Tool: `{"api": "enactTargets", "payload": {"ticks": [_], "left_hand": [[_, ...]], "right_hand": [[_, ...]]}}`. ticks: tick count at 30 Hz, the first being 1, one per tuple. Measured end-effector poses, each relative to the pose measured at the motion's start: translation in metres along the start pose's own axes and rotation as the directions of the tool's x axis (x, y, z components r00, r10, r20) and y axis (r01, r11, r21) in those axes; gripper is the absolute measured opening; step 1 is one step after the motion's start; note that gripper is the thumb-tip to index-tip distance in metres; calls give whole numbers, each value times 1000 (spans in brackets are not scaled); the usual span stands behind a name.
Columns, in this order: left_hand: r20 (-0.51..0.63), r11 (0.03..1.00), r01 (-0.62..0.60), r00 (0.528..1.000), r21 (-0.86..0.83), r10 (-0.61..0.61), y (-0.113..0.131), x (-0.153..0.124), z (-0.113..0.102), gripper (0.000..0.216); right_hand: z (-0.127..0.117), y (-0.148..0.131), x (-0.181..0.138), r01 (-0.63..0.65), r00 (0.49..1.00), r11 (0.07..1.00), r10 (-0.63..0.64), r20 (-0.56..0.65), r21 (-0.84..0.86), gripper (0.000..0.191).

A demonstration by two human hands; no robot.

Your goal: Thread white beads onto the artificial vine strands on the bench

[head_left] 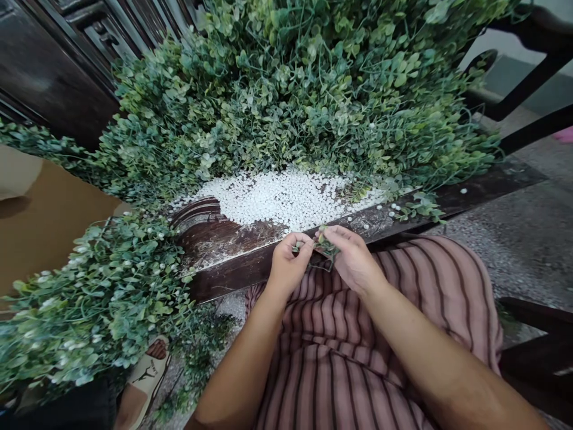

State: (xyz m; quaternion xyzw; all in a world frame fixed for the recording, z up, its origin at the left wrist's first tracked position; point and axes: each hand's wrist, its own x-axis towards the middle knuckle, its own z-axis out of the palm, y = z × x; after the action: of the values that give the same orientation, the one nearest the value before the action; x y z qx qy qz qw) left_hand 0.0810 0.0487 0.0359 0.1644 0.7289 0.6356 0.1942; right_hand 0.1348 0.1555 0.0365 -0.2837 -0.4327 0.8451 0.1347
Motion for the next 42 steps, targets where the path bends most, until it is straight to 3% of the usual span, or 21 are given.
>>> {"api": "enactTargets", "payload": {"ticks": [4, 7, 10, 13, 17, 21, 24, 28, 30, 33, 37, 42], "left_hand": [[44, 1000, 3, 999, 23, -4, -1, -3, -3, 10], [108, 997, -24, 994, 73, 16, -3, -2, -10, 11], [-4, 974, -76, 997, 212, 79, -6, 9, -27, 12], [-166, 883, -96, 967, 460, 191, -14, 28, -46, 12], [-137, 739, -85, 962, 669, 235, -25, 50, -57, 11], [-113, 703, -91, 964, 706, 239, -30, 58, -51, 10], [-173, 819, -52, 968, 572, 182, -30, 58, -49, 6], [-257, 994, 43, 966, 100, -16, -25, 45, -44, 7], [-225, 993, 63, 971, -100, -84, -19, 34, -38, 15], [-116, 958, 129, 980, -257, -163, -10, 17, -28, 23], [7, 922, 214, 975, -324, -224, -4, 6, -18, 24], [78, 882, 245, 969, -403, -233, -7, 6, -17, 20]], "right_hand": [[-6, -6, 1, -23, 1000, 997, 23, -4, 79, 33], [-5, -8, -1, -75, 996, 997, 74, 47, 5, 36], [-2, -5, -4, -75, 993, 992, 84, 87, -104, 41], [1, -1, -4, -31, 994, 986, 47, 98, -162, 46], [0, 0, -3, 17, 994, 974, 8, 109, -227, 48], [1, 1, -3, 48, 992, 957, -11, 129, -287, 48], [3, 2, -2, 30, 990, 951, 14, 141, -308, 44], [5, 5, 1, 6, 986, 942, 49, 157, -336, 38], [6, 8, 2, 3, 988, 933, 53, 147, -361, 36], [6, 12, 3, 22, 991, 921, 31, 130, -390, 33], [3, 17, 3, 131, 983, 903, -65, 170, -409, 28], [1, 20, 2, 213, 967, 897, -136, 217, -387, 22]]}}
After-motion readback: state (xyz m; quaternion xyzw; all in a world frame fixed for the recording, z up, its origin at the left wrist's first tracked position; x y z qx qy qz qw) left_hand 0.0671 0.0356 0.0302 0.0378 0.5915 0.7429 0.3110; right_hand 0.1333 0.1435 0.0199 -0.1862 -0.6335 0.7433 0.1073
